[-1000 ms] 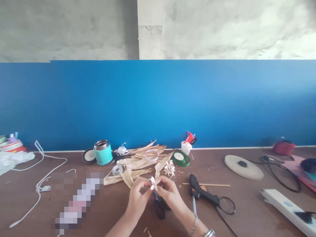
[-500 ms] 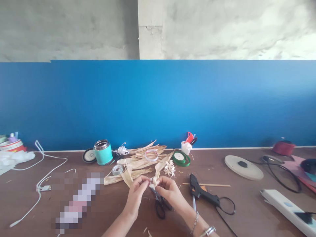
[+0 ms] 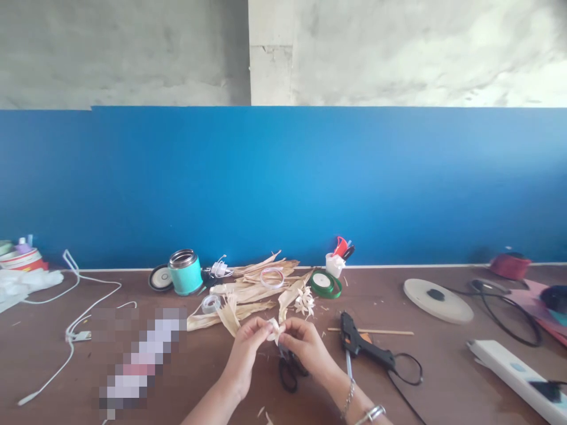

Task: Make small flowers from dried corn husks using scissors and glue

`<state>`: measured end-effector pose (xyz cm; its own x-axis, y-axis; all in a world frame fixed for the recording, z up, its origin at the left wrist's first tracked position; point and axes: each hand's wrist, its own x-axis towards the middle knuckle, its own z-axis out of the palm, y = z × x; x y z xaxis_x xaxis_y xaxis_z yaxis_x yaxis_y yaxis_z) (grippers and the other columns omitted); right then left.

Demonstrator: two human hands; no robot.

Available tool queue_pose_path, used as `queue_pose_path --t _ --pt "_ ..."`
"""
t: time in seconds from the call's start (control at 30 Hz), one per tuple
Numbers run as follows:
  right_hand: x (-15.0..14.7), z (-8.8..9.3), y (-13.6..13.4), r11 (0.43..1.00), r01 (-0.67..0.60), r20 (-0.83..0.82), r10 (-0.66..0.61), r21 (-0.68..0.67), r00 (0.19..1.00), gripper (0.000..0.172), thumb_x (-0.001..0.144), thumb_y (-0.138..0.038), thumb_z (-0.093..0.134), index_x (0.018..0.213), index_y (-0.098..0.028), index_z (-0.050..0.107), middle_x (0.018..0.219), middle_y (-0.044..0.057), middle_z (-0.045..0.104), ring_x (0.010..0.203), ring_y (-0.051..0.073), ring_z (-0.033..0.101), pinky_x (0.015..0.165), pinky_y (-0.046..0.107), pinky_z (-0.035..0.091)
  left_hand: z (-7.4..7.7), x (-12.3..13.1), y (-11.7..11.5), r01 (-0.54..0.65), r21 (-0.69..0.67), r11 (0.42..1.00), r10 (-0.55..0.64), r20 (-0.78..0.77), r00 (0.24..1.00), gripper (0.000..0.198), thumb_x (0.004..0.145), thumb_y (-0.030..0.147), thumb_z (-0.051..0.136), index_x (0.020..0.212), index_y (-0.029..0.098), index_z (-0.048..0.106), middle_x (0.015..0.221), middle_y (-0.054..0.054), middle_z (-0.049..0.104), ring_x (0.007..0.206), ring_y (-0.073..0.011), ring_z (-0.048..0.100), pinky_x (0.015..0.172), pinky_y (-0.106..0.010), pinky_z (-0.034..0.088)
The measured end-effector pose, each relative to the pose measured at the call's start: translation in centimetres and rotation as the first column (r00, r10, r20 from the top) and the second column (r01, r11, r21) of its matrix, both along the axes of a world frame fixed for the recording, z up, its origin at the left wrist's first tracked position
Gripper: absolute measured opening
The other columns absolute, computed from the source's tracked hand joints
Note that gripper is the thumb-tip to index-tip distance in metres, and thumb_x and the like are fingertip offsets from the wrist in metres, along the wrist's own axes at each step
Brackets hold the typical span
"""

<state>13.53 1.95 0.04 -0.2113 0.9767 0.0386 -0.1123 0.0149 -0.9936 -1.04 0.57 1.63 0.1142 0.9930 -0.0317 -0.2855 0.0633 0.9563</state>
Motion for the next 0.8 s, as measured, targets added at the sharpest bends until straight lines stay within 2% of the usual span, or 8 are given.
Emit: queue_pose_path --t 0.17,0.47,0.8 --pt "-0.07 0.49 -0.14 1.000 0.009 -0.020 -0.009 -0.007 1.000 0.039 0.055 -0.049 0.077 0.066 -0.016 0.061 0.056 -0.002 0.056 0.049 0.009 0.044 0.046 0.020 0.033 -0.13 0.03 -0.07 0.003 -0.002 1.000 -0.003 0.011 1.000 0.023 0.070 0.032 0.065 0.056 0.018 0.053 0.057 0.003 0.054 0.060 -0.0126 0.046 0.064 -0.024 0.036" --pt "-0.09 0.33 -0.07 0.999 -0.023 -0.037 0.021 -0.031 0.999 0.040 0.051 -0.046 0.080 0.066 -0.015 0.060 0.056 -0.003 0.056 0.049 0.008 0.044 0.048 0.019 0.034 -0.86 -0.12 0.23 -0.021 -0.015 1.000 0.021 0.017 1.000 0.022 0.069 0.034 0.066 0.060 0.018 0.054 0.061 0.002 0.058 0.062 -0.0136 0.050 0.061 -0.024 0.037" --pt "-0.29 0.55 -0.21 0.998 0.043 -0.041 -0.044 -0.039 0.998 0.043 0.050 -0.053 0.079 0.061 -0.015 0.061 0.050 -0.003 0.053 0.045 0.007 0.041 0.045 0.020 0.031 -0.54 -0.15 0.02 -0.014 0.055 0.998 0.013 0.017 1.000 0.018 0.073 0.031 0.064 0.063 0.018 0.057 0.065 0.001 0.062 0.068 -0.0148 0.052 0.069 -0.025 0.039"
